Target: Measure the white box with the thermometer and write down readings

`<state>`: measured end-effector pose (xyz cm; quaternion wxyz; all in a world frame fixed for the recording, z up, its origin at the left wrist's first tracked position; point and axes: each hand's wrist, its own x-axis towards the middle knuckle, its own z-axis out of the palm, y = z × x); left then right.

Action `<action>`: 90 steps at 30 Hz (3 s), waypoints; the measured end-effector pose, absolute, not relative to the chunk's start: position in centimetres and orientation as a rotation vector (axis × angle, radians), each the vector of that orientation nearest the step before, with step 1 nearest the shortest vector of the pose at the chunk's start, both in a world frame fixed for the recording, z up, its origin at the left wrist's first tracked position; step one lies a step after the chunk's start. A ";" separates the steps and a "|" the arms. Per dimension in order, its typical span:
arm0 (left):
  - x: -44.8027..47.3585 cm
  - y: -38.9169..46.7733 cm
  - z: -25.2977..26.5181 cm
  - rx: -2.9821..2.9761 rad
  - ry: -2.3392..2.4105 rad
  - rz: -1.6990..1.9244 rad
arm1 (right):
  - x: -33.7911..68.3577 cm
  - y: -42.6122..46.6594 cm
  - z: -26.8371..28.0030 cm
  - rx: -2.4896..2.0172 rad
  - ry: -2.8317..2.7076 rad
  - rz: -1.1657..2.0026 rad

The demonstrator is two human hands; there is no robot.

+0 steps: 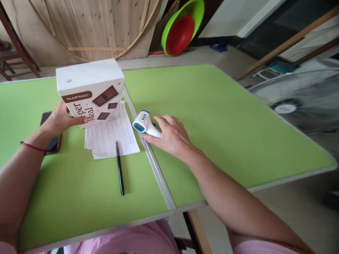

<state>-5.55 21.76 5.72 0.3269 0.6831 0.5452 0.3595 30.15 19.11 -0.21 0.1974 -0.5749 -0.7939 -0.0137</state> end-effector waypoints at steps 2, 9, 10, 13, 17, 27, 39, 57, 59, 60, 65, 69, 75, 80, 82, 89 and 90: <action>-5.3 21.6 5.4 1.827 1.466 0.986 | 30.2 19.0 -0.2 -1.701 -2.267 0.071; -3.2 20.2 7.1 1.710 1.382 1.108 | 29.2 17.7 1.7 -1.482 -1.888 0.693; -2.8 20.0 7.2 1.675 1.357 1.093 | 28.8 17.3 2.0 -1.356 -1.785 0.807; -2.2 19.9 6.7 1.598 1.291 1.026 | 27.2 15.8 2.5 -0.983 -1.571 1.225; -2.3 20.2 5.3 1.629 1.295 0.973 | 24.9 14.1 2.1 -0.698 -1.541 1.647; -2.9 20.7 5.0 1.796 1.317 0.782 | 23.1 14.3 1.4 -0.705 -1.504 1.757; -2.3 20.5 4.5 1.728 1.245 0.810 | 22.4 14.3 0.4 -0.680 -1.398 1.829; -2.5 21.0 4.0 1.759 1.174 0.782 | 22.3 14.4 0.7 -0.689 -1.436 1.831; -2.5 21.0 4.0 1.757 1.179 0.772 | 22.4 14.5 0.6 -0.671 -1.433 1.844; -2.5 21.0 4.0 1.755 1.189 0.766 | 22.4 14.5 0.5 -0.665 -1.422 1.849; -2.4 21.0 4.2 1.776 1.192 0.773 | 22.5 14.4 0.4 -0.682 -1.409 1.855; -2.5 21.0 4.1 1.781 1.192 0.764 | 22.3 14.3 0.4 -0.680 -1.390 1.857; -2.6 21.1 4.0 1.776 1.167 0.773 | 22.3 14.4 1.0 -0.700 -1.386 1.897; -2.5 21.1 4.1 1.751 1.192 0.792 | 22.7 14.4 1.5 -0.718 -1.388 1.835; -2.4 21.0 4.3 1.735 1.187 0.803 | 23.1 14.3 1.7 -0.765 -1.391 1.752; -1.7 20.0 6.7 1.648 1.177 0.998 | 25.9 14.6 2.6 -0.943 -1.380 1.430; -1.9 20.0 6.9 1.661 1.205 1.022 | 26.2 14.7 2.6 -0.953 -1.374 1.411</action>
